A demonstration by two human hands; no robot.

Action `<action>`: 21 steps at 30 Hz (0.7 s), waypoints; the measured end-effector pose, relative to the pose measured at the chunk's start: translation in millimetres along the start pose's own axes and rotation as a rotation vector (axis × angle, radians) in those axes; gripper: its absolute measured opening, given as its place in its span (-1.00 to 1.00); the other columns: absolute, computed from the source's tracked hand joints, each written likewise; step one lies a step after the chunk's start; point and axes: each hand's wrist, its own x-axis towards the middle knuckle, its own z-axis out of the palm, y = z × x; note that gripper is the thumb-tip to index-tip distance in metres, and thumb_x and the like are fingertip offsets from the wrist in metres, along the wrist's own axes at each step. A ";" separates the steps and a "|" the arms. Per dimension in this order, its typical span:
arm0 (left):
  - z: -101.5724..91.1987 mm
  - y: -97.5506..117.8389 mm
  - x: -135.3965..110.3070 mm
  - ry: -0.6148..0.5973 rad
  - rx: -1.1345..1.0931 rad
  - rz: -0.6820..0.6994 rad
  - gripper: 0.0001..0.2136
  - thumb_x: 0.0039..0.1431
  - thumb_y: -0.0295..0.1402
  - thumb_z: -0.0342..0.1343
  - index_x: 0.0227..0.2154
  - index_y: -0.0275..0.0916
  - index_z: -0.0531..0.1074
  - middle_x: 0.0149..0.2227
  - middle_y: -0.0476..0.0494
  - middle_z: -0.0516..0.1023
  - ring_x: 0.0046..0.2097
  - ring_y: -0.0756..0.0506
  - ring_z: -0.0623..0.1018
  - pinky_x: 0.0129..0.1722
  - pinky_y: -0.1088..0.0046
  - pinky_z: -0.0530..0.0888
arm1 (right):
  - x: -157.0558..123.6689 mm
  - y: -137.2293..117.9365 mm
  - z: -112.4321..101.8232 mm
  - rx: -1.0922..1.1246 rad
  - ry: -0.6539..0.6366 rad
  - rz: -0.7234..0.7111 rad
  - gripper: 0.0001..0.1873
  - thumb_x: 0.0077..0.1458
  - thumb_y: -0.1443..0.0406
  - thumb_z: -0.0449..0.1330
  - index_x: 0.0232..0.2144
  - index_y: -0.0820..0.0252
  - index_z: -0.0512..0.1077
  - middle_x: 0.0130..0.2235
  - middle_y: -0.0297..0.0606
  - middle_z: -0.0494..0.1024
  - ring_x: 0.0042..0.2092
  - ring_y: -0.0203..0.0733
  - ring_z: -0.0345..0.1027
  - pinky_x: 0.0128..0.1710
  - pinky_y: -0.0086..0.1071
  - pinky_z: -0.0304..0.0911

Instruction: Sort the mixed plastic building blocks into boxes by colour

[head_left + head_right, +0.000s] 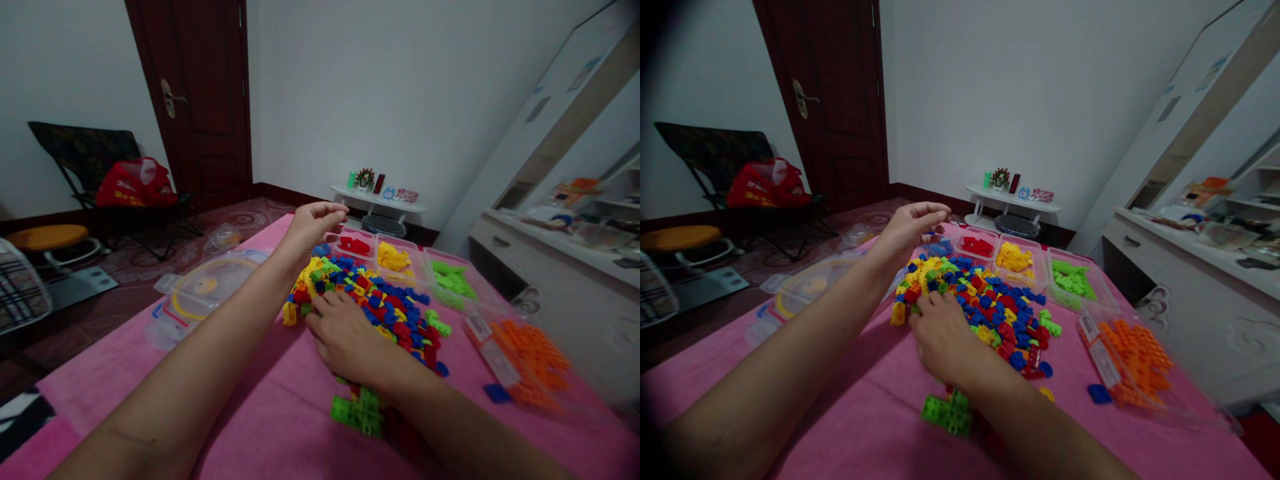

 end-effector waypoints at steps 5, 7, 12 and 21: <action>1.4 -16.4 2.4 -0.029 0.187 0.003 -0.88 -0.02 -0.45 0.14 -0.38 -0.35 0.48 -0.44 -0.09 0.51 -0.48 0.08 0.43 -0.50 0.59 0.37 | -27.0 34.2 -5.9 0.051 -0.036 0.232 -0.83 0.08 0.31 0.06 -0.35 0.22 0.44 -0.28 -0.17 0.42 -0.19 -0.15 0.23 -0.14 -0.28 0.10; 0.2 -26.1 4.6 -0.078 0.275 -0.002 -0.87 -0.02 -0.44 0.12 -0.39 -0.36 0.50 -0.48 -0.09 0.50 -0.50 0.07 0.42 -0.52 0.58 0.35 | -37.8 51.2 -2.3 0.069 -0.035 0.309 -0.83 0.09 0.28 0.07 -0.36 0.21 0.44 -0.28 -0.17 0.43 -0.18 -0.14 0.25 -0.14 -0.28 0.10; 0.5 -43.8 6.5 -0.238 0.432 0.029 -0.87 -0.03 -0.40 0.11 -0.43 -0.34 0.50 -0.50 -0.06 0.49 -0.48 0.06 0.43 -0.51 0.59 0.33 | -61.8 77.0 -4.3 0.077 0.121 0.440 -0.74 0.07 0.19 0.12 -0.23 0.19 0.47 -0.06 -0.09 0.41 -0.01 0.01 0.21 -0.02 -0.15 0.07; 1.3 -56.4 9.6 -0.277 0.568 0.089 -0.82 -0.03 -0.34 0.11 -0.41 -0.33 0.52 -0.47 -0.10 0.52 -0.45 0.02 0.46 -0.47 0.55 0.37 | -67.4 -11.2 -38.9 0.167 -0.364 0.259 -0.52 -0.28 0.26 0.32 -0.18 0.05 0.46 -0.11 -0.15 0.46 -0.39 -0.16 0.35 -0.51 -0.37 0.05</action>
